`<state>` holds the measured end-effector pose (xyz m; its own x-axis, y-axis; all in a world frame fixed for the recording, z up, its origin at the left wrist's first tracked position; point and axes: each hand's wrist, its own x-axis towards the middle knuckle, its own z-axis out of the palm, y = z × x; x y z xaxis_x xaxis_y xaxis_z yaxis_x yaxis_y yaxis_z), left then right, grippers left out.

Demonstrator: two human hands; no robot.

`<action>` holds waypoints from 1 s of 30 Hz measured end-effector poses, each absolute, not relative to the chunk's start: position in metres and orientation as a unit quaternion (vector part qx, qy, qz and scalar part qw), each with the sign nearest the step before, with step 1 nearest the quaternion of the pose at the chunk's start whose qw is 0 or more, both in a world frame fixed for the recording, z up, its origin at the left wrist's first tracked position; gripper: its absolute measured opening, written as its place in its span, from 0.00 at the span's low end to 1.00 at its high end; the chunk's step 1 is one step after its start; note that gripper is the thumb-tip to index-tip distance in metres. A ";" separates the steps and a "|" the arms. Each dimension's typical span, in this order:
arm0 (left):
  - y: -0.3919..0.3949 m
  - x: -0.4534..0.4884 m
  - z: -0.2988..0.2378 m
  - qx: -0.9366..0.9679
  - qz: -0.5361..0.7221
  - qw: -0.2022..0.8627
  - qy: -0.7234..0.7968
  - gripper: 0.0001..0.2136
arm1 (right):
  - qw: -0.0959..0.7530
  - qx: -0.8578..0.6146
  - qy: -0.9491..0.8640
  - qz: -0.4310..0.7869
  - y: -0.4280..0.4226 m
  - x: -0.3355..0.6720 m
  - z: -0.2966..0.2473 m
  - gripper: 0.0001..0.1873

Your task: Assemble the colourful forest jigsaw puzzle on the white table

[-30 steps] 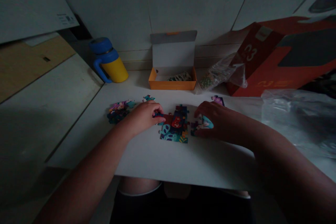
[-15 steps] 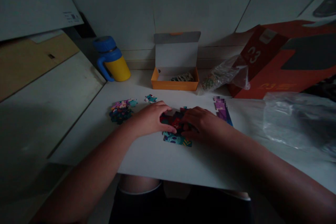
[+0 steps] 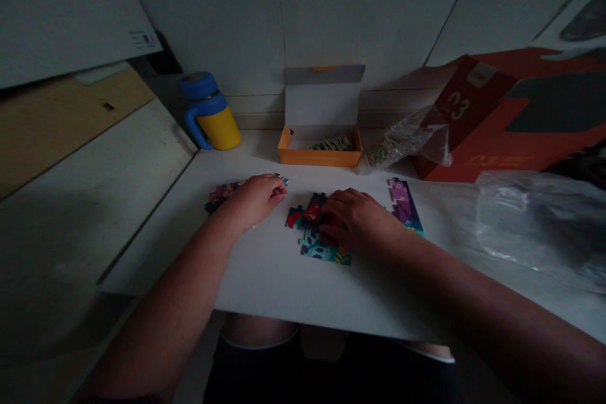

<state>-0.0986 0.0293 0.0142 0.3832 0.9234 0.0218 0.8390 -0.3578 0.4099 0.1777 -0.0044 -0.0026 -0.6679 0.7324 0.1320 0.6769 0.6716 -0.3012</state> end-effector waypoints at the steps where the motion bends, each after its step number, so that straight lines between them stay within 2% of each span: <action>1: 0.030 -0.100 0.014 0.811 0.119 0.176 0.546 0.06 | 0.118 -0.388 -0.908 0.105 -0.002 0.175 -0.002 0.13; 7: 0.030 -0.100 0.010 0.823 0.111 0.242 0.502 0.02 | 0.092 -0.390 -0.914 0.065 0.020 0.158 0.001 0.13; 14: 0.030 -0.103 0.008 0.803 0.122 0.272 0.516 0.08 | 0.094 -0.377 -0.919 0.069 0.037 0.148 0.001 0.11; 30: 0.030 -0.095 0.004 0.876 0.148 0.187 0.419 0.05 | 0.146 -0.425 -0.890 0.069 0.034 0.155 -0.013 0.11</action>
